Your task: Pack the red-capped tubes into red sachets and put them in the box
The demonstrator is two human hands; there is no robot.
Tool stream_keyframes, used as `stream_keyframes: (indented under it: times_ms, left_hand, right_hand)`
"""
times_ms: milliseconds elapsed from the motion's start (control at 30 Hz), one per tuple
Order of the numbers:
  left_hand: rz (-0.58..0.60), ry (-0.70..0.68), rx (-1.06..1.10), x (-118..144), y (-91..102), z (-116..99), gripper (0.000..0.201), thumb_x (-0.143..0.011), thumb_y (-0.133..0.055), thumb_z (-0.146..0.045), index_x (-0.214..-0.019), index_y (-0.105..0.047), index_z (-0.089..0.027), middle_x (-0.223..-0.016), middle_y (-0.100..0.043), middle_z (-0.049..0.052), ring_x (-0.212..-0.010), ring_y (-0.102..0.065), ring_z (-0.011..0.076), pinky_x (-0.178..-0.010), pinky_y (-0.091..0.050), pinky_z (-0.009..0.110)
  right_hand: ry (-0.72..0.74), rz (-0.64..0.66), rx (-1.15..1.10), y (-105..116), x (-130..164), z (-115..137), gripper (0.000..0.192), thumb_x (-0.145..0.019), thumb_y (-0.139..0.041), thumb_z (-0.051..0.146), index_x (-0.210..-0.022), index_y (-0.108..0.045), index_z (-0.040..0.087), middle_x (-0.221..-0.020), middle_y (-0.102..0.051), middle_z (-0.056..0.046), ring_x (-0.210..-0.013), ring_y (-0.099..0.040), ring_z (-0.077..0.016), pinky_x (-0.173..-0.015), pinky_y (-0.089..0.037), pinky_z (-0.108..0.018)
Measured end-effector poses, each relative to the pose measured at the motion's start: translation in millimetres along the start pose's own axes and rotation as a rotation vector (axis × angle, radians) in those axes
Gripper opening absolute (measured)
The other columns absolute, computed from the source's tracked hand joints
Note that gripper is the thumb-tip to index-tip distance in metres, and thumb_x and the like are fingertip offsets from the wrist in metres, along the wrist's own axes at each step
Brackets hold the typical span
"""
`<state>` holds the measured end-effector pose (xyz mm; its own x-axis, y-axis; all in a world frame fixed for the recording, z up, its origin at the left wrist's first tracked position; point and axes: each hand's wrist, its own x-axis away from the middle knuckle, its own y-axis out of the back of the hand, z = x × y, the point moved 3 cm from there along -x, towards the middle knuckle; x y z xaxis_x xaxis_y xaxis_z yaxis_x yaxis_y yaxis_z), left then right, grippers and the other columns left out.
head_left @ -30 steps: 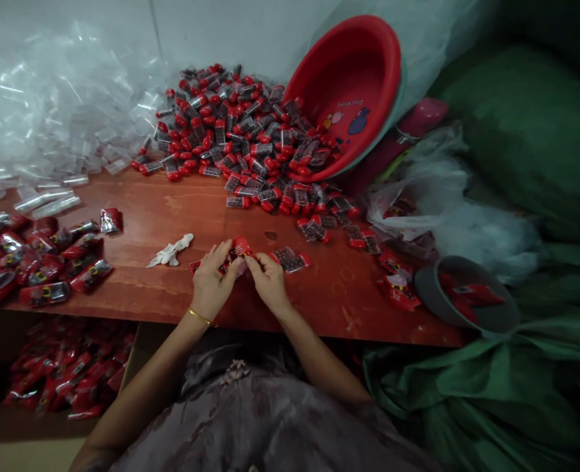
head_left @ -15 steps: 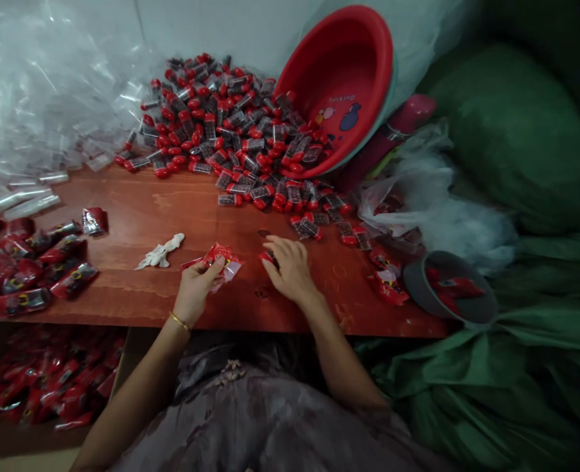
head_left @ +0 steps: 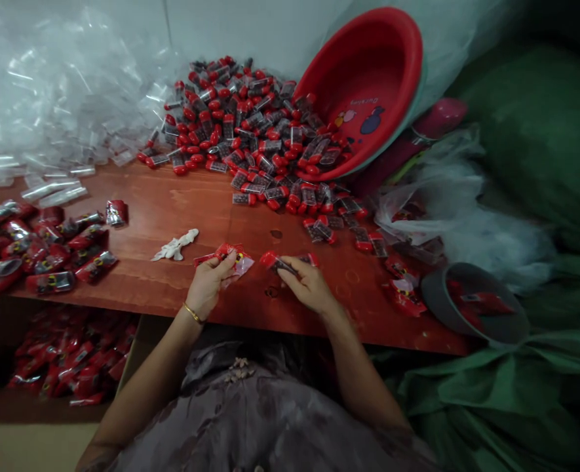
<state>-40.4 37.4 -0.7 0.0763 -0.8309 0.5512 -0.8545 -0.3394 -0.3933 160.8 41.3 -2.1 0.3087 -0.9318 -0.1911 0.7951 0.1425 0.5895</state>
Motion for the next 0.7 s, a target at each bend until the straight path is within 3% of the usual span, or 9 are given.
stream_keyframes:
  times_ms: [67,133,267,433,700]
  left_hand:
    - [0.05,0.026,-0.023,0,-1.7,2,0.038,-0.047,-0.087,-0.035,-0.069,-0.066,-0.011,-0.068,-0.07,0.004,-0.057,-0.063,0.0123,-0.059,-0.052,0.024]
    - [0.121,0.044,-0.056,0,-4.5,5,0.039,-0.049,-0.086,-0.037,-0.072,-0.068,-0.011,-0.071,-0.071,0.006,-0.06,-0.065,0.014,-0.061,-0.052,0.025]
    - [0.212,0.074,-0.115,1,-7.7,8,0.042,-0.046,-0.086,-0.042,-0.07,-0.068,-0.011,-0.069,-0.072,0.006,-0.06,-0.065,0.0143,-0.061,-0.052,0.025]
    - [0.194,0.074,-0.182,-1,-2.2,7,0.045,-0.041,-0.086,-0.045,-0.065,-0.068,-0.011,-0.063,-0.069,0.005,-0.054,-0.062,0.0123,-0.06,-0.05,0.025]
    - [0.305,-0.028,-0.258,0,-6.1,5,0.039,-0.051,-0.084,-0.042,-0.073,-0.071,-0.012,-0.071,-0.07,0.004,-0.063,-0.061,0.0134,-0.068,-0.049,0.027]
  right_hand:
    - [-0.087,0.063,-0.206,-3,13,11,0.024,-0.086,-0.048,0.033,-0.098,-0.062,0.017,-0.073,-0.064,-0.001,-0.052,-0.056,-0.0115,-0.054,-0.044,-0.024]
    - [-0.139,0.084,-0.297,-5,20,21,0.022,-0.084,-0.05,0.032,-0.091,-0.063,0.017,-0.065,-0.059,0.002,-0.045,-0.048,-0.0081,-0.047,-0.038,-0.021]
    - [-0.162,0.067,-0.314,-7,20,30,0.017,-0.078,-0.054,0.028,-0.081,-0.065,0.016,-0.063,-0.056,0.002,-0.048,-0.045,-0.008,-0.048,-0.034,-0.02]
    - [-0.26,0.091,-0.394,-12,18,26,0.018,-0.075,-0.053,0.029,-0.079,-0.065,0.017,-0.058,-0.053,0.003,-0.05,-0.045,-0.009,-0.048,-0.033,-0.02]
    - [-0.296,0.066,-0.446,-18,22,25,0.019,-0.075,-0.053,0.031,-0.08,-0.063,0.016,-0.059,-0.053,0.002,-0.05,-0.046,-0.0087,-0.046,-0.033,-0.019]
